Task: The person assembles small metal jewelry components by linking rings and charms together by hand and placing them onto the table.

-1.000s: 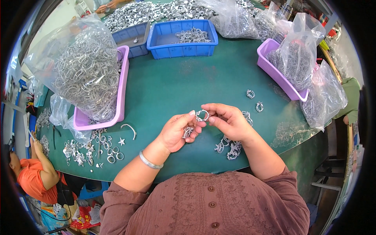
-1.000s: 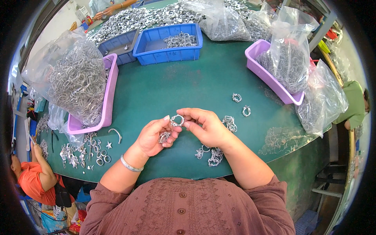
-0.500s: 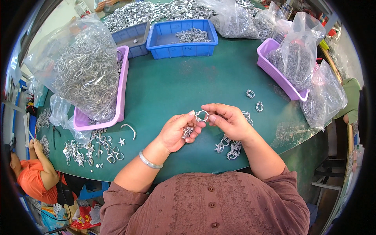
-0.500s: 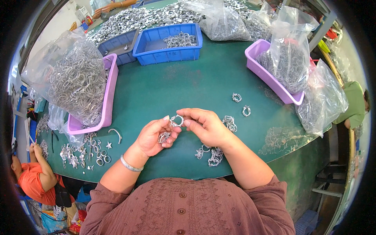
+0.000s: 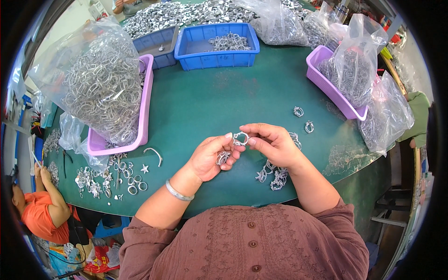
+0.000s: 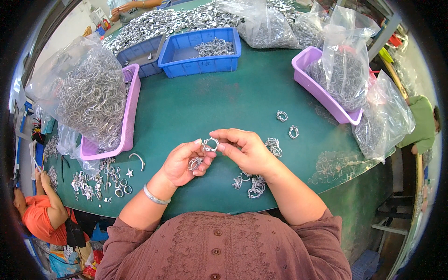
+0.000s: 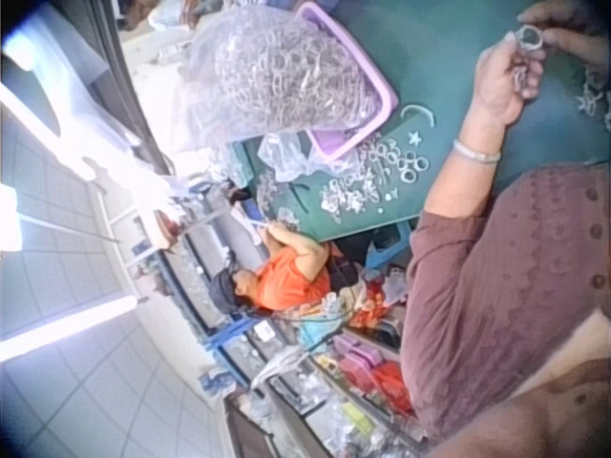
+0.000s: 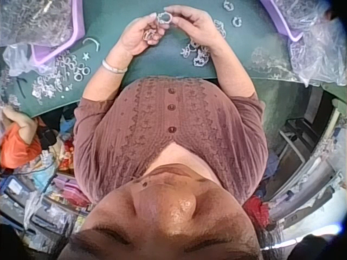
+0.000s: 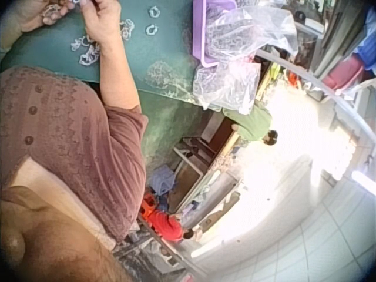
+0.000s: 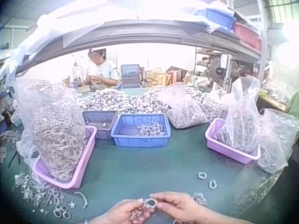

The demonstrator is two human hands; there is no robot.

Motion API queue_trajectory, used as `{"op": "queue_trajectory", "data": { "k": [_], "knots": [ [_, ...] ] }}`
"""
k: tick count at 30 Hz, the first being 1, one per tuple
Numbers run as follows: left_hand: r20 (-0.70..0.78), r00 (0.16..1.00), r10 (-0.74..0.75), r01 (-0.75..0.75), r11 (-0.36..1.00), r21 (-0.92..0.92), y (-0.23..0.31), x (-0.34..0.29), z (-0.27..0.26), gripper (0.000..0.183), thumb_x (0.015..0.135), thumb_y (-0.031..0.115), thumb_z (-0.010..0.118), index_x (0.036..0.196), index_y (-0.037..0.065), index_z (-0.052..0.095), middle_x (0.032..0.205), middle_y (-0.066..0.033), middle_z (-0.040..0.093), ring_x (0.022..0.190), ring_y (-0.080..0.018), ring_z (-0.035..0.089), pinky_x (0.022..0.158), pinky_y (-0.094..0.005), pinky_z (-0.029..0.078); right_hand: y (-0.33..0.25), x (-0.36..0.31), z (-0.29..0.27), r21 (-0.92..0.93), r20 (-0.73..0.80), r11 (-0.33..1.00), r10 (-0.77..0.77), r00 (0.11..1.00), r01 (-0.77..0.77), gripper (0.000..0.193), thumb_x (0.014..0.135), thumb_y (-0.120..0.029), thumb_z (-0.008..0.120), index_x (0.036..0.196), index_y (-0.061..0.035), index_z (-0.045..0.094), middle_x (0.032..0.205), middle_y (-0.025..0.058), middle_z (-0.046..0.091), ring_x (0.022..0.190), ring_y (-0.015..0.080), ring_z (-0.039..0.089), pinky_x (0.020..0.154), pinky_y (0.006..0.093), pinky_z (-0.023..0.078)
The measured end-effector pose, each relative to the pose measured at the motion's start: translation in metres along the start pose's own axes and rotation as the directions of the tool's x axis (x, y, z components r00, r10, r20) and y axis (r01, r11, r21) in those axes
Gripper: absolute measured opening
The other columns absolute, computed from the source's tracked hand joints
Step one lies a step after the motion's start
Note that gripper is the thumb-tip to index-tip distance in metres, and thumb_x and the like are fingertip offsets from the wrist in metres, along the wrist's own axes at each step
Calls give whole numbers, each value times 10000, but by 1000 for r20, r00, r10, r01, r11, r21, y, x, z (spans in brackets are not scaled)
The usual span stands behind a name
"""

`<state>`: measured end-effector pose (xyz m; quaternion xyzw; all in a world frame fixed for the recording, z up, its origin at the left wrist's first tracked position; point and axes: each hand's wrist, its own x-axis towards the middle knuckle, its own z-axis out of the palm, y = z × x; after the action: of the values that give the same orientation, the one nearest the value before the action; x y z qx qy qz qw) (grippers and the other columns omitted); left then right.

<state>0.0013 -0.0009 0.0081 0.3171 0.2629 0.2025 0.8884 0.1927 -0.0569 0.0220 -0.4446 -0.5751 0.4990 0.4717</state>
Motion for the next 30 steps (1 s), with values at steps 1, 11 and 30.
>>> {"op": "queue_trajectory", "data": {
  "k": [1, 11, 30],
  "knots": [
    [0, 1000, 0, 0, 1000, 0, 0, 0, 0, 384, 919, 310, 422, 884, -23, 609, 729, -70, 581, 562, -110, 487, 427, -205, 354, 0, 0, 0, 5, 1, 1000, 1, 1000, -1, 278, 851, -25, 527, 1124, 15, 554, 920, 55, 622, 797, 85, 561, 711, 231, 469],
    [10, 1000, -13, 13, 1000, -12, 0, 1, -2, 367, 911, 299, 429, 904, -27, 598, 742, -50, 572, 582, -103, 481, 443, -201, 354, 2, 0, 0, 40, 9, 999, -29, 1000, 29, 281, 849, -13, 525, 1127, 20, 549, 955, 66, 619, 843, 101, 573, 753, 241, 471],
    [26, 1000, 4, -4, 1000, 9, 0, 1, -2, 308, 884, 263, 480, 909, -21, 595, 736, -36, 570, 573, -94, 480, 445, -195, 357, -1, 1, -1, 24, -32, 997, 77, 997, -76, 219, 861, -99, 545, 1044, 17, 577, 870, 33, 623, 730, 78, 549, 673, 228, 471]
  ]
}}
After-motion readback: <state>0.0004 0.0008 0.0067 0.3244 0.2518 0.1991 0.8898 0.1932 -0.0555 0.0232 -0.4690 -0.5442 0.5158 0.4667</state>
